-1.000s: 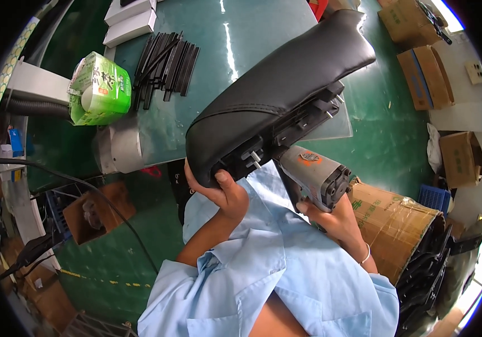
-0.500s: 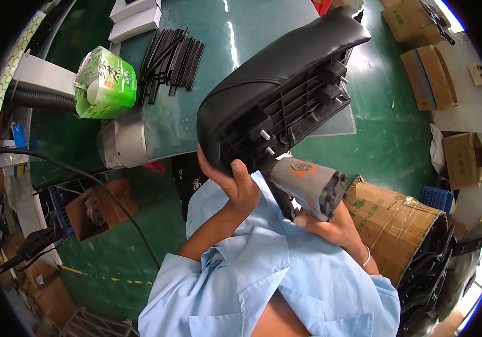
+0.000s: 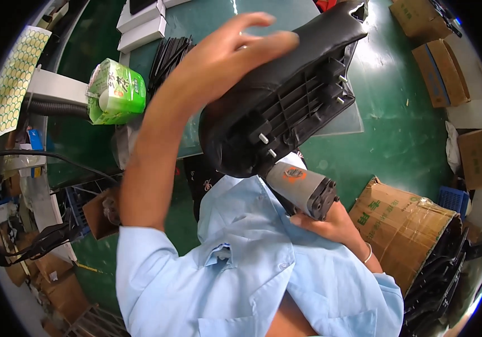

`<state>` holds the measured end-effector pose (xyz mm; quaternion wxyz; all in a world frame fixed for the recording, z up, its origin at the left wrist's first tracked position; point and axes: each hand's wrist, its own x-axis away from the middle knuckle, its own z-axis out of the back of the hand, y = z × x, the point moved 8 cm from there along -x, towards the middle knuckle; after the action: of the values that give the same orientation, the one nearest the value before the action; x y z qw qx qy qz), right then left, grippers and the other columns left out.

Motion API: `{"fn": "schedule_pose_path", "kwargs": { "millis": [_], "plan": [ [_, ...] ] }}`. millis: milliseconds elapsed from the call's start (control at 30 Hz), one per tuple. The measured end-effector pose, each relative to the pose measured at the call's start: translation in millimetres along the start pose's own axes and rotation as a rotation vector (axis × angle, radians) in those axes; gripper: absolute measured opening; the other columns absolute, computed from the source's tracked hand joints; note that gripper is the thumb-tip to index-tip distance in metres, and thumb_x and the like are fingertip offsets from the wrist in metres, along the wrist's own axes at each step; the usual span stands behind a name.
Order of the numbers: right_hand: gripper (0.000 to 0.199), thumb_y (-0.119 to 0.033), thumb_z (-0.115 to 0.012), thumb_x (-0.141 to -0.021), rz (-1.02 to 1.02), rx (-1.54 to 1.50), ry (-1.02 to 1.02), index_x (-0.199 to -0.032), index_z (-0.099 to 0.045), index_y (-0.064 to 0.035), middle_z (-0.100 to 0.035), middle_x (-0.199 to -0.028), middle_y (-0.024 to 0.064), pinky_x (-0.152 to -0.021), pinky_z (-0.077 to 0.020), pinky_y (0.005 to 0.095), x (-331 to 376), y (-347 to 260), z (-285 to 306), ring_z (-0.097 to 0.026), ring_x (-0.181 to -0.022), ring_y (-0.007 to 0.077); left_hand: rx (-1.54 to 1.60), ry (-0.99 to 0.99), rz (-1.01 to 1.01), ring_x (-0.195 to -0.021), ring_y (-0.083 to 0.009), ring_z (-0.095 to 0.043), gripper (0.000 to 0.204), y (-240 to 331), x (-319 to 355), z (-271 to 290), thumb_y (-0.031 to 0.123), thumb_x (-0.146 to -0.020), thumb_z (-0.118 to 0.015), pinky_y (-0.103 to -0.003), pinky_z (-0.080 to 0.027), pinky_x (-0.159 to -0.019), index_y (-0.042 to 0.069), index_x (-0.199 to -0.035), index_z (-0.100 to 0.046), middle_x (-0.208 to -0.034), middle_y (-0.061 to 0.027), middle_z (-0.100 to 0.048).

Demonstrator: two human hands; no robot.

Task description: Secure a leather seat cover to a plastic base using a pneumatic staple gun.

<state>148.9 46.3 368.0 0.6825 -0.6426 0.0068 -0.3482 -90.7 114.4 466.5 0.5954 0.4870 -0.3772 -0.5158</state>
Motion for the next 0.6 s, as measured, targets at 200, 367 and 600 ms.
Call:
{"fn": "schedule_pose_path", "kwargs": {
  "millis": [200,367,600],
  "plan": [
    [0.048,-0.009,-0.071,-0.070,0.165,0.017,0.002,-0.115,-0.055,-0.0014,-0.068,-0.085,0.0142,-0.071,-0.0503,0.0312,4.4,15.7,-4.2,-0.068,-0.075,0.0256,-0.667,0.041,0.404,-0.124,-0.0350,-0.044,0.102,57.4,-91.5,-81.5,0.061,-0.075,-0.062,-0.040,-0.037,-0.100,-0.006,-0.141,-0.021,-0.137,-0.0282,-0.037],
    [0.055,-0.004,-0.066,-0.067,0.200,0.058,-0.063,-0.120,-0.052,-0.0007,-0.067,-0.084,0.0168,-0.070,-0.0511,0.0323,-0.2,6.5,-8.8,-0.068,-0.076,0.0298,-0.282,-0.339,0.160,-0.088,-0.0299,-0.064,0.062,-7.7,-194.8,-100.7,0.042,-0.074,-0.066,-0.041,-0.050,-0.074,-0.005,-0.114,-0.058,-0.100,-0.0216,-0.063],
    [0.041,-0.015,-0.076,-0.072,0.190,-0.259,0.325,-0.106,-0.060,-0.0004,-0.068,-0.088,0.0096,-0.074,-0.0495,0.0314,23.6,30.6,46.1,-0.065,-0.079,0.0193,0.297,-0.254,0.115,-0.048,-0.0180,-0.053,0.016,-12.8,-204.0,-37.0,0.021,-0.077,-0.057,-0.033,-0.046,-0.047,0.006,-0.073,-0.058,-0.061,-0.0057,-0.056]
  ]
}}
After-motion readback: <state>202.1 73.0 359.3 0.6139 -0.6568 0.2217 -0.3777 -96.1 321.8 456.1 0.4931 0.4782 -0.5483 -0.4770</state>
